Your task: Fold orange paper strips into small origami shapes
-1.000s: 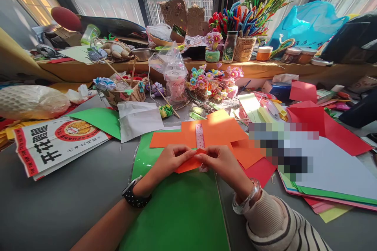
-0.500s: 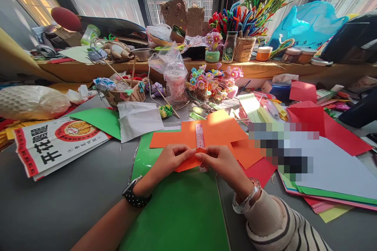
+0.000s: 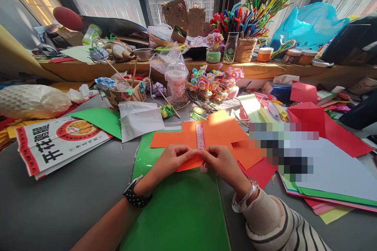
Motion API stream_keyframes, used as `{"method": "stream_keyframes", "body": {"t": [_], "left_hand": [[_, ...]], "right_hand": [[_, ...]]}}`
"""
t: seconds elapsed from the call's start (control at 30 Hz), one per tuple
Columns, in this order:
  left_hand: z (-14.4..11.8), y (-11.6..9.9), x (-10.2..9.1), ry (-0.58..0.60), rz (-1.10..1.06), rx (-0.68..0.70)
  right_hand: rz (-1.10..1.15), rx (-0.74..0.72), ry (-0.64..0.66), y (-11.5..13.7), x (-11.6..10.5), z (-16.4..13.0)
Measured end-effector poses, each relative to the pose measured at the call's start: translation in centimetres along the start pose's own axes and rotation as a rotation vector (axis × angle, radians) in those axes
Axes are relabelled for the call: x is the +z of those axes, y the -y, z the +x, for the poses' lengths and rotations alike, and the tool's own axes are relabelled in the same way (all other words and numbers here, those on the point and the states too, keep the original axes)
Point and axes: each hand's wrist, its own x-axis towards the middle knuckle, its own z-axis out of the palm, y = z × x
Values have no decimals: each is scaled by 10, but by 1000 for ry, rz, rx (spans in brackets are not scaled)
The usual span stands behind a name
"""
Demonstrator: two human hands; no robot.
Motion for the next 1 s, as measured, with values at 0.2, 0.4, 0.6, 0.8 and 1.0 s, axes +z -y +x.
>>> {"method": "stream_keyframes", "body": {"t": [0.2, 0.4, 0.6, 0.8, 1.0], "left_hand": [[1, 1, 0, 16, -7, -10], [3, 0, 0, -115, -118, -30], [1, -2, -1, -64, -306, -62], [1, 0, -2, 47, -307, -74], [0, -1, -1, -37, -328, -82]], "right_hand": [[-110, -54, 3, 0, -1, 0], [7, -40, -58, -3, 0, 2], [2, -97, -182, 1, -1, 0], [-115, -255, -267, 4, 0, -3], [-385, -500, -395, 2, 4, -6]]}}
